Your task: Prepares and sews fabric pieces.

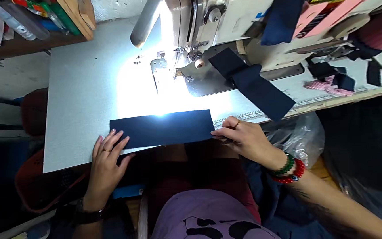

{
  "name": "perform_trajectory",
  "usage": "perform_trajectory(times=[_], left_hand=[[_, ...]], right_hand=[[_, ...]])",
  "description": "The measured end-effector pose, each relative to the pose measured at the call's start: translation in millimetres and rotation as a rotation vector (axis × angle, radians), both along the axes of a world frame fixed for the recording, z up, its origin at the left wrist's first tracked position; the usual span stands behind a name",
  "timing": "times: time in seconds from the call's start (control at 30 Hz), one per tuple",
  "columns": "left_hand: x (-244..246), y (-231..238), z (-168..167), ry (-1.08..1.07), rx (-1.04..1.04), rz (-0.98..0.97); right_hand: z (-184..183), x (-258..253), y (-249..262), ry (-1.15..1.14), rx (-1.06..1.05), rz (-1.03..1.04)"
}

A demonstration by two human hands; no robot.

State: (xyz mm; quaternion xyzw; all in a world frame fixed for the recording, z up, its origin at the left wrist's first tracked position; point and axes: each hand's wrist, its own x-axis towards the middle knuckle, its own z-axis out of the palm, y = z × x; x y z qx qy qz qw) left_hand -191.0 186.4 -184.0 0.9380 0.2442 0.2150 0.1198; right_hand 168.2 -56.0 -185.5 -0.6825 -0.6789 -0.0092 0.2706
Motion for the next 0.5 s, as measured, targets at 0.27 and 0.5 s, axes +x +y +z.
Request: perform_trajectory(times=[0.27,0.5], left_hand=[[-7,8,11,-0.065,-0.139,-0.013],[3,20,30,-0.087,-0.364,0.104]], right_hand=[[16,-5,10,0.541,-0.077,-0.205],[29,-6,24,0.677,-0.154,-0.378]])
